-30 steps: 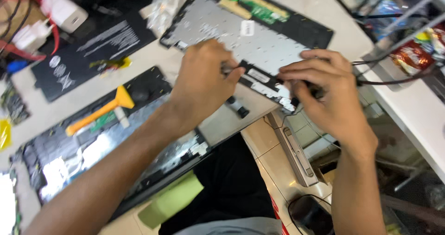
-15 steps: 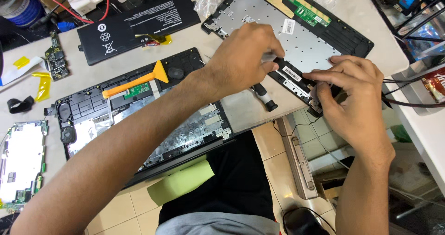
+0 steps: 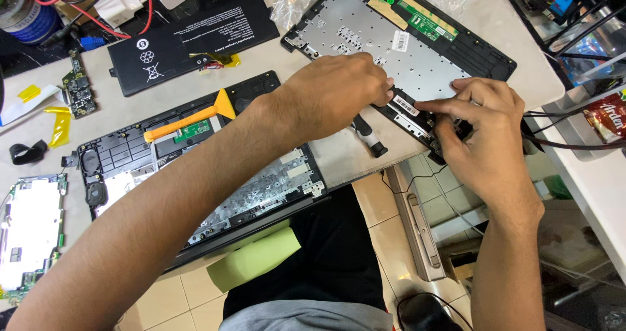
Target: The person disassembles a laptop by removing screws, prying open the casing, and detaching internal components. They use a screwdriver and a plastic pry tool to carefully separate parts and disconnect cables.
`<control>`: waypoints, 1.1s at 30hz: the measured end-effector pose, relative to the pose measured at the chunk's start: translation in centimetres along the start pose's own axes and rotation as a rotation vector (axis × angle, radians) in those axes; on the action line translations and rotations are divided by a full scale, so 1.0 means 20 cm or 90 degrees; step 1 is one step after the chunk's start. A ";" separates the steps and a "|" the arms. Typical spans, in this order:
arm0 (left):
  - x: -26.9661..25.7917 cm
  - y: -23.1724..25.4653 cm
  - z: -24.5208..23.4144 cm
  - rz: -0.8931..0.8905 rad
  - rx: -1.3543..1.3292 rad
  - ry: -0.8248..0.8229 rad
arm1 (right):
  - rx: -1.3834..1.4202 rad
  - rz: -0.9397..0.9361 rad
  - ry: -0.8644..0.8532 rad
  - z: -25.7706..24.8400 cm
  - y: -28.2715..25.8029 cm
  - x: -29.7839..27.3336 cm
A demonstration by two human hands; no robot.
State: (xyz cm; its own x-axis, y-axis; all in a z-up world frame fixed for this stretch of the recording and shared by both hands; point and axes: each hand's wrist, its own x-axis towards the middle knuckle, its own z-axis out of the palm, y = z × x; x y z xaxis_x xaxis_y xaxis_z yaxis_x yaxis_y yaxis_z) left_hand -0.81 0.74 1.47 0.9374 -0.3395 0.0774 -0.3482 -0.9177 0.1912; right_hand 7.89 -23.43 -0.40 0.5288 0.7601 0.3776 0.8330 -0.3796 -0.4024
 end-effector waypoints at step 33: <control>-0.09 0.08 -0.06 0.017 -0.041 -0.012 | 0.103 0.037 0.023 -0.04 0.02 0.01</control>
State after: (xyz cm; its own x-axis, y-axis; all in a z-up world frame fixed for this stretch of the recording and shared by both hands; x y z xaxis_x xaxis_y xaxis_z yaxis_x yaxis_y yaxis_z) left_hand -3.03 0.18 2.75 0.9277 -0.3675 0.0653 -0.3717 -0.8935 0.2520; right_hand 8.49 -23.79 0.24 0.5837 0.7187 0.3779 0.7650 -0.3307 -0.5526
